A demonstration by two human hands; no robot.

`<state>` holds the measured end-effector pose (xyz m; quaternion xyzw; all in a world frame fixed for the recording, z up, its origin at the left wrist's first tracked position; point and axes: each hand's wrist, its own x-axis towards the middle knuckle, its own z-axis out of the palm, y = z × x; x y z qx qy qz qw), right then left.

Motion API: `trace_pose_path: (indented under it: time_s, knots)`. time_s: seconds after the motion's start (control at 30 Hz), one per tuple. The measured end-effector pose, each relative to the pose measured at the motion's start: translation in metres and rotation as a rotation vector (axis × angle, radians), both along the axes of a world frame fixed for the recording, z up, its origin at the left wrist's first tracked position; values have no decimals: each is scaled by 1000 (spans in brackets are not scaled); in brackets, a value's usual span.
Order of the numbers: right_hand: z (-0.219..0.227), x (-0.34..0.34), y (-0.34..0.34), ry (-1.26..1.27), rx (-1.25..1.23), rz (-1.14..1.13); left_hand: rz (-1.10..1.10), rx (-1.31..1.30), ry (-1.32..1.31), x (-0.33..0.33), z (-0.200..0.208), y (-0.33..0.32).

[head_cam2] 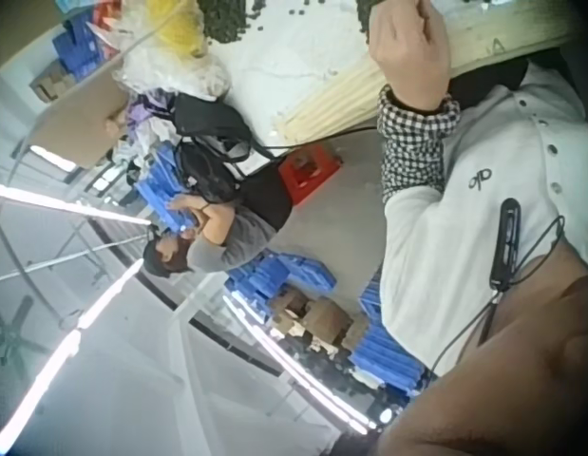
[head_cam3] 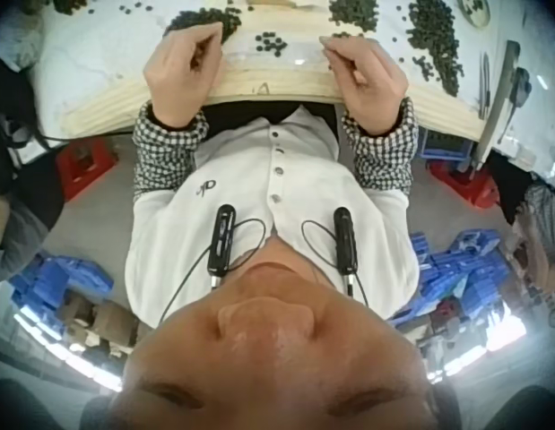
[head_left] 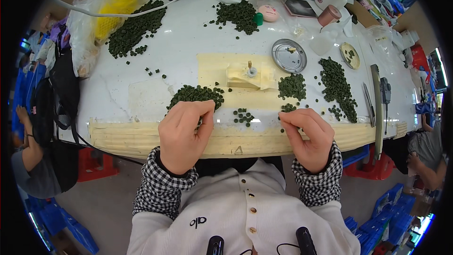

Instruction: Assembling small green plastic components and mechanical parts on a workbench.

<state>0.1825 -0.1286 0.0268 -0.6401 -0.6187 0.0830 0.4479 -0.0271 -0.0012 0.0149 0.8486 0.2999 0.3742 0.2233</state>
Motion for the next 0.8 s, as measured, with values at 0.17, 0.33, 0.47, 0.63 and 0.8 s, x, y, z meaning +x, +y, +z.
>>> trace_pose_path:
  time_s: [0.17, 0.33, 0.47, 0.63, 0.8]
  knots:
    - [-3, 0, 5, 367, -63, 138, -79, -529, -274, -3, 1, -9]
    - [-6, -6, 17, 1016, -116, 315, -238, -901, -509, 6, 10, -12]
    - [-3, -3, 20, 1131, -226, 375, -404, -1025, -559, 15, 8, -10]
    - [-12, -8, 26, 1117, -126, 424, -546, -1093, -652, 31, 1, -10]
    - [-11, -9, 27, 1117, -147, 383, -552, -1060, -668, 31, -12, -5]
